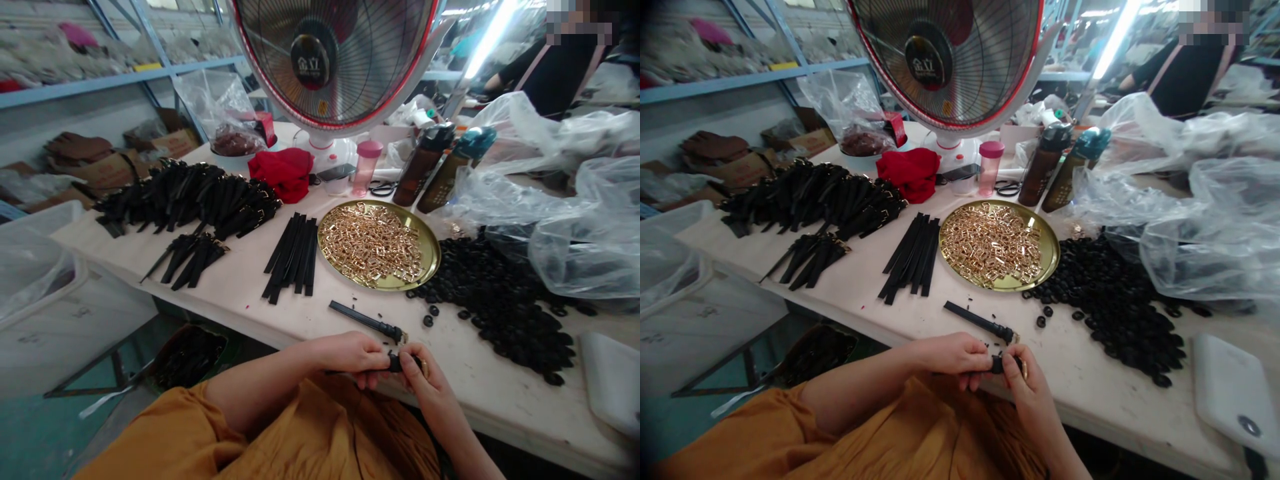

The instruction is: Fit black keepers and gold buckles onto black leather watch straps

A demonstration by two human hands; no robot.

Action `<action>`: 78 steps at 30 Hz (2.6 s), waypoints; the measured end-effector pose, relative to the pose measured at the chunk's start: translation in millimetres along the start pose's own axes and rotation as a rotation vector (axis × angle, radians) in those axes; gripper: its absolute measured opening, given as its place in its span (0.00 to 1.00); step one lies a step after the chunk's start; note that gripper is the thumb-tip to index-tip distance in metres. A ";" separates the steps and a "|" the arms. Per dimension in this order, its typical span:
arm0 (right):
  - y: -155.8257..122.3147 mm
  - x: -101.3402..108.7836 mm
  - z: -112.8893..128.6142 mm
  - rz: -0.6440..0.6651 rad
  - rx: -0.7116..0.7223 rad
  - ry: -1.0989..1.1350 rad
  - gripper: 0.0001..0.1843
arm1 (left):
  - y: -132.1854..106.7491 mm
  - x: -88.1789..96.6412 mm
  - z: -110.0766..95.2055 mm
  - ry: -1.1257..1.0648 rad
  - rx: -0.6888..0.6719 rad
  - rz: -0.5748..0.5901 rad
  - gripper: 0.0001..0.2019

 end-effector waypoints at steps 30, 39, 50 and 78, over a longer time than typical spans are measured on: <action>0.9 24.5 28.2 -0.186 0.202 -0.287 0.17 | -3.1 18.6 -23.2 0.201 -0.108 -0.137 0.10; -0.2 20.8 22.0 -0.166 0.209 -0.267 0.15 | 5.5 6.0 -22.4 0.149 -0.134 -0.041 0.07; 9.0 20.0 23.2 -0.086 0.236 -0.315 0.12 | 3.9 15.0 -23.1 0.126 -0.064 0.078 0.09; 18.7 9.1 18.3 -0.113 0.163 -0.187 0.16 | 17.4 26.8 -30.8 0.360 -0.155 -0.116 0.10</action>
Point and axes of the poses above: each hand's wrist, its own y-axis towards the middle knuckle, its own x-axis out of the back of the hand, z = x × y, the point moved 10 cm from there along y, towards the middle knuckle, and after that the axes turned 1 degree about -y, right-handed, at the moved point
